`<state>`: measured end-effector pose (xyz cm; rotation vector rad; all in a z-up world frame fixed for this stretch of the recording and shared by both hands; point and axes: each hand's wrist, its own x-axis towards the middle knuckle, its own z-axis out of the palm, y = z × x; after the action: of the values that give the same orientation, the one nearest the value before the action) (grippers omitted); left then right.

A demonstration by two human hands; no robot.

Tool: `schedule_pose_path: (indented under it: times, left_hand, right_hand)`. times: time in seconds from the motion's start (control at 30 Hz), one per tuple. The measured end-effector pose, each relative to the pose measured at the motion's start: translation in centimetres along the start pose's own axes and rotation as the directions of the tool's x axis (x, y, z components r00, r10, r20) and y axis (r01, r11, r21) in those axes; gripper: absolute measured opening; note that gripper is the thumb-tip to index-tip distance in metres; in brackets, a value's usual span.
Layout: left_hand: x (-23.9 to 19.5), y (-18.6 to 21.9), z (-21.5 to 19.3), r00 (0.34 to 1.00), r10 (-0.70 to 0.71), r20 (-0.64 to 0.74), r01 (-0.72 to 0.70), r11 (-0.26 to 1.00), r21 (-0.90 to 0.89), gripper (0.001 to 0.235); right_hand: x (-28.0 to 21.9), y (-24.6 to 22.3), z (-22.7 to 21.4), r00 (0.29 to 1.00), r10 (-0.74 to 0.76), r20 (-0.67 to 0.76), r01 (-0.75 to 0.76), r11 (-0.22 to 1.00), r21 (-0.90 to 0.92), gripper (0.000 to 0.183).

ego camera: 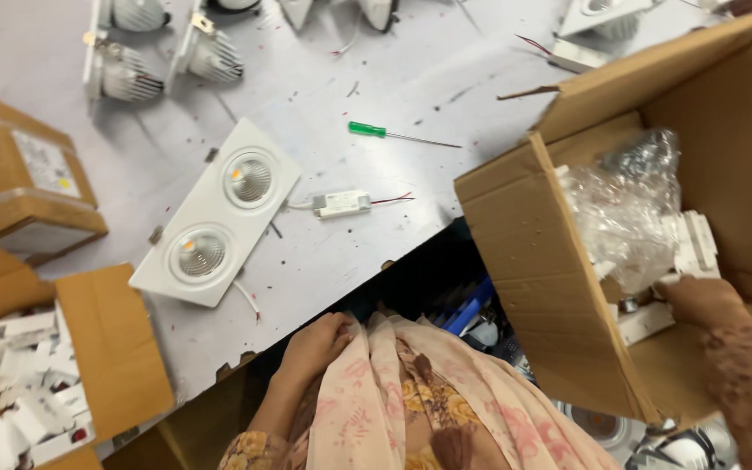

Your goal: The person is assembling light fixtures by connecting wires to components with a screwdriver and by hand, then reaching into a box to retrieve more parts.

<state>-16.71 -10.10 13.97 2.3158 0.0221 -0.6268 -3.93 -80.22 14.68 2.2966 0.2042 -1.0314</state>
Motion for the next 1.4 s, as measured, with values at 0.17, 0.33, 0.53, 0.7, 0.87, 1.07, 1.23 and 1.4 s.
schedule_pose_path:
  times: [0.17,0.33,0.53,0.7,0.87,1.07,1.23,1.4]
  left_hand:
    - [-1.9,-1.9,-0.4,0.995,-0.079,-0.053,0.078,0.997,-0.004,0.031]
    - [-2.7,-2.2,0.1,0.984,-0.178,-0.008,0.178,0.984,0.023,0.031]
    - [-3.2,0.0,-0.4,0.969,-0.238,0.074,0.241,0.97,-0.043,0.03]
    - [-2.2,1.3,-0.7,0.973,-0.159,0.165,0.151,0.987,0.061,0.034]
    - [-1.2,2.5,-1.2,0.974,-0.171,0.15,0.162,0.984,0.07,0.037]
    - [-1.5,2.5,-0.9,0.971,-0.178,0.163,0.168,0.983,0.071,0.043]
    - [-1.4,1.6,-0.7,0.956,-0.214,0.199,0.207,0.977,0.059,0.042]
    - [-0.8,3.8,-1.4,0.954,-0.22,0.206,0.21,0.975,0.07,0.042]
  right_hand:
    - [-1.8,1.5,0.0,0.988,-0.15,0.026,0.152,0.981,-0.123,0.043]
    - [-0.8,0.7,1.3,0.986,-0.152,0.064,0.149,0.988,0.048,0.032]
    - [-2.3,0.5,1.0,0.995,-0.013,-0.099,0.035,0.972,0.234,0.049]
    - [-3.4,-0.3,-2.7,0.993,-0.058,-0.101,0.076,0.98,0.182,0.054]
    - [-2.5,0.1,-0.5,0.996,0.037,0.079,-0.052,0.979,0.198,0.042]
    - [-1.4,0.0,-0.4,0.998,0.025,-0.055,-0.018,0.993,0.116,0.045]
    - [-4.1,0.3,-5.0,0.998,-0.054,0.023,0.046,0.962,0.269,0.034]
    - [1.1,-5.2,-4.5,0.994,-0.01,-0.11,0.067,0.846,0.53,0.059]
